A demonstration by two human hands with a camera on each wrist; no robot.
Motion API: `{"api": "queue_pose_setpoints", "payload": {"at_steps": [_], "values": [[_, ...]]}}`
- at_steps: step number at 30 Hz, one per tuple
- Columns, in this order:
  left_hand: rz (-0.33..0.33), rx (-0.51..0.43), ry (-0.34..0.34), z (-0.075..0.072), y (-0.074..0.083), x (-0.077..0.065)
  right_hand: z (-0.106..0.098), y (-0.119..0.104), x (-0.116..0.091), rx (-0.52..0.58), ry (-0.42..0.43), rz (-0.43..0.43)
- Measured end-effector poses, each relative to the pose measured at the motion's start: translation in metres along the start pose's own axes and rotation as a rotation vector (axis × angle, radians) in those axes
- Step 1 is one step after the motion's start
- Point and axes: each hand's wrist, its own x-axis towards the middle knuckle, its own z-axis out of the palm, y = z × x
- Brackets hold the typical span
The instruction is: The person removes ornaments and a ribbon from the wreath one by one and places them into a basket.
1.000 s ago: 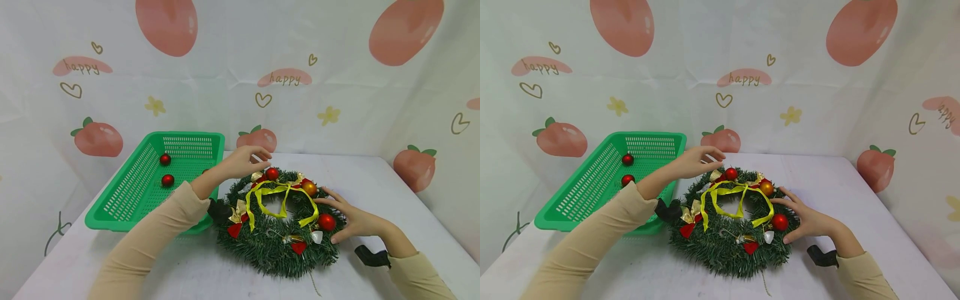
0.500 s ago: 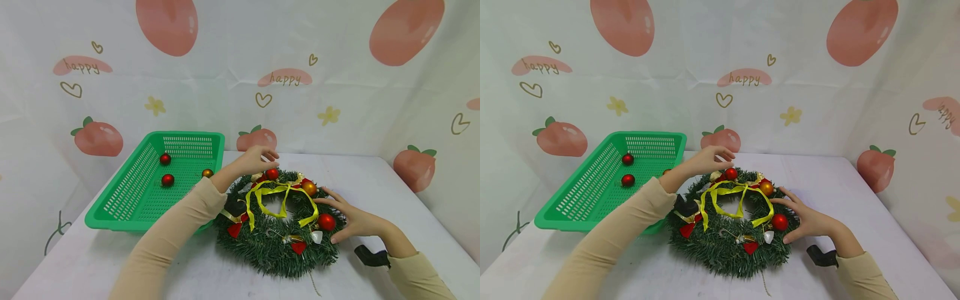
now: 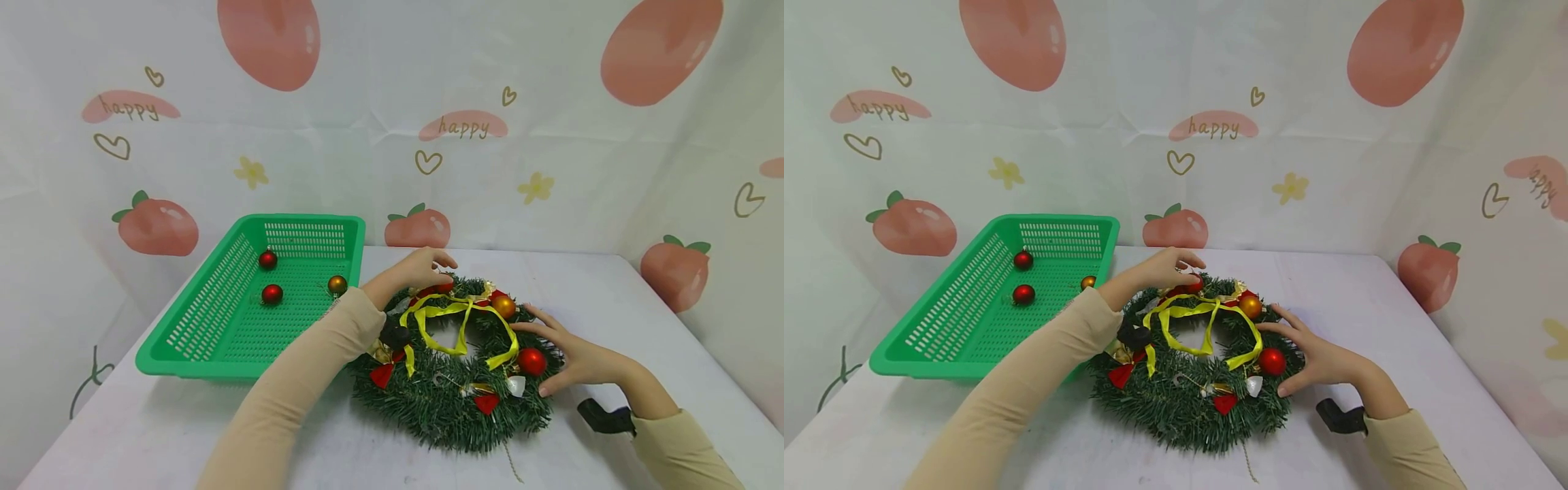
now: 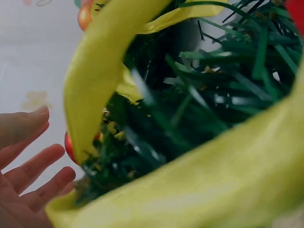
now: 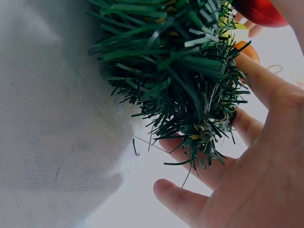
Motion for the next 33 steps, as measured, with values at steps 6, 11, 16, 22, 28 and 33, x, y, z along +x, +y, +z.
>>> {"api": "queue_pose_setpoints", "payload": {"at_steps": [6, 11, 16, 22, 28, 33], "values": [[0.01, 0.046, -0.04, 0.003, -0.001, 0.004, 0.0, -0.001, 0.0, -0.009, 0.005, -0.005], [-0.012, 0.092, -0.064, 0.005, -0.003, 0.006, 0.0, -0.001, 0.0, -0.006, 0.004, 0.0], [-0.024, 0.124, -0.056, 0.008, -0.004, 0.006, 0.0, -0.002, 0.0, 0.005, 0.0, 0.005], [-0.037, 0.136, -0.028, 0.011, -0.005, 0.007, 0.0, -0.001, 0.0, 0.009, 0.0, 0.008], [-0.028, 0.14, 0.005, 0.009, -0.004, 0.006, 0.001, 0.001, -0.001, 0.006, -0.002, 0.002], [0.011, 0.139, 0.037, 0.005, 0.0, -0.001, 0.0, 0.002, -0.001, 0.011, -0.005, 0.0]]}}
